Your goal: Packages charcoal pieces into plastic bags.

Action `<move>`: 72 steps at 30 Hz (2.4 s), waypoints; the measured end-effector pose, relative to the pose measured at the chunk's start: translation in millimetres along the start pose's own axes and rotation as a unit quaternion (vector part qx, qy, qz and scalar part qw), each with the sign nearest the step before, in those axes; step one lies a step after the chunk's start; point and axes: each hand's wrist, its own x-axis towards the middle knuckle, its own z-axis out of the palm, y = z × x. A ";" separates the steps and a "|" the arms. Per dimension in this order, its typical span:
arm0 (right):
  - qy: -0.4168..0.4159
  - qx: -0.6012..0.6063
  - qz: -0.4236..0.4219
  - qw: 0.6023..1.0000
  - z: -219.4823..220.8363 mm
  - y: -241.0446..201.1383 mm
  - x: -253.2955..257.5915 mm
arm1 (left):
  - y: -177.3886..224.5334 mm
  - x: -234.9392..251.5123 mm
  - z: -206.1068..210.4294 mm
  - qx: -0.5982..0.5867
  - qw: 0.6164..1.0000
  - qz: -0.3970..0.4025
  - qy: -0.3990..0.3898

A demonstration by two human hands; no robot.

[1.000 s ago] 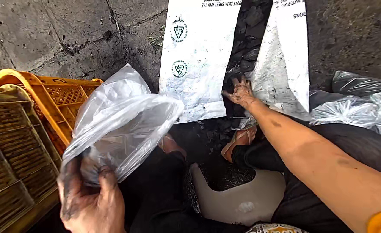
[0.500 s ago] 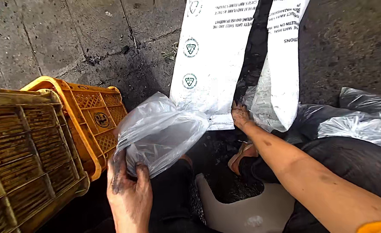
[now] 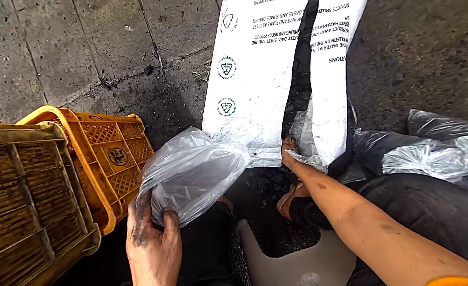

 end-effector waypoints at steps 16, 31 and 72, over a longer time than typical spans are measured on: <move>-0.063 0.172 -0.025 0.983 -119.5 -1.7 -17.9 | 27.2 13.0 11.9 0.007 0.990 -0.053 -0.129; -0.133 0.667 -0.306 0.666 -244.2 -109.4 -201.9 | 42.2 6.0 9.3 -0.063 0.973 -0.003 -0.221; 0.190 0.583 0.049 0.788 -152.4 -89.8 -25.6 | 8.5 -7.3 -0.3 -0.145 0.980 0.009 -0.134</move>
